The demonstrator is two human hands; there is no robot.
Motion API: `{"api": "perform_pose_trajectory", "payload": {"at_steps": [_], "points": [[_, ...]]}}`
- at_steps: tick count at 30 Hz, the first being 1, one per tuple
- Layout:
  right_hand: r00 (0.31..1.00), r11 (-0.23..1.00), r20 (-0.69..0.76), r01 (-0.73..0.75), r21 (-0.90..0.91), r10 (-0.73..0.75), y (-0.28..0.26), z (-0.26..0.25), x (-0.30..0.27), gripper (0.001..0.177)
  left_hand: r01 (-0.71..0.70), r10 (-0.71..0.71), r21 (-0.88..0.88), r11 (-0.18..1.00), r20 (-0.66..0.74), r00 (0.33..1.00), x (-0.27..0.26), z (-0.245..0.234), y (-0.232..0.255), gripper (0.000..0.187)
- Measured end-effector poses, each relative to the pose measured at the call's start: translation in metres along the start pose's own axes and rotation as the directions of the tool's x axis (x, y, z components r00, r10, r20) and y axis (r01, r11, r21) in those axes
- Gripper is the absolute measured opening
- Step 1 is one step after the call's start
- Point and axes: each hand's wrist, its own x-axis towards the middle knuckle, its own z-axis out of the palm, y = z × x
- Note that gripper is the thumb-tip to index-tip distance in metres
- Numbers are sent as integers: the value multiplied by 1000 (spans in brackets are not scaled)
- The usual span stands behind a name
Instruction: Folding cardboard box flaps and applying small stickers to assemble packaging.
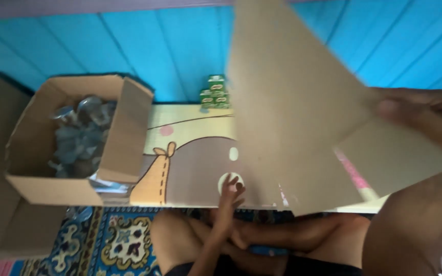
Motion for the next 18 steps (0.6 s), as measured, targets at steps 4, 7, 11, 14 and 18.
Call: {"api": "perform_pose_trajectory", "payload": {"at_steps": [4,7,11,14,18], "points": [[997,980,69,-32,197,19,125,-39,66,39,-118,109,-46,992,-155,982,-27,-29,53,89],[796,601,493,-212,770,-350,219,-43,89,25,-121,168,150,981,-359,918,-52,-45,91,73],[582,695,393,663,278,-712,400,-68,81,38,-73,190,256,964,-468,863,-69,-66,109,66],[746,810,473,576,-107,-469,442,-39,37,60,-81,303,445,892,-456,837,-63,-87,101,59],[986,979,37,-160,-124,165,417,23,0,62,-101,418,618,780,-393,819,-50,-99,86,59]]}}
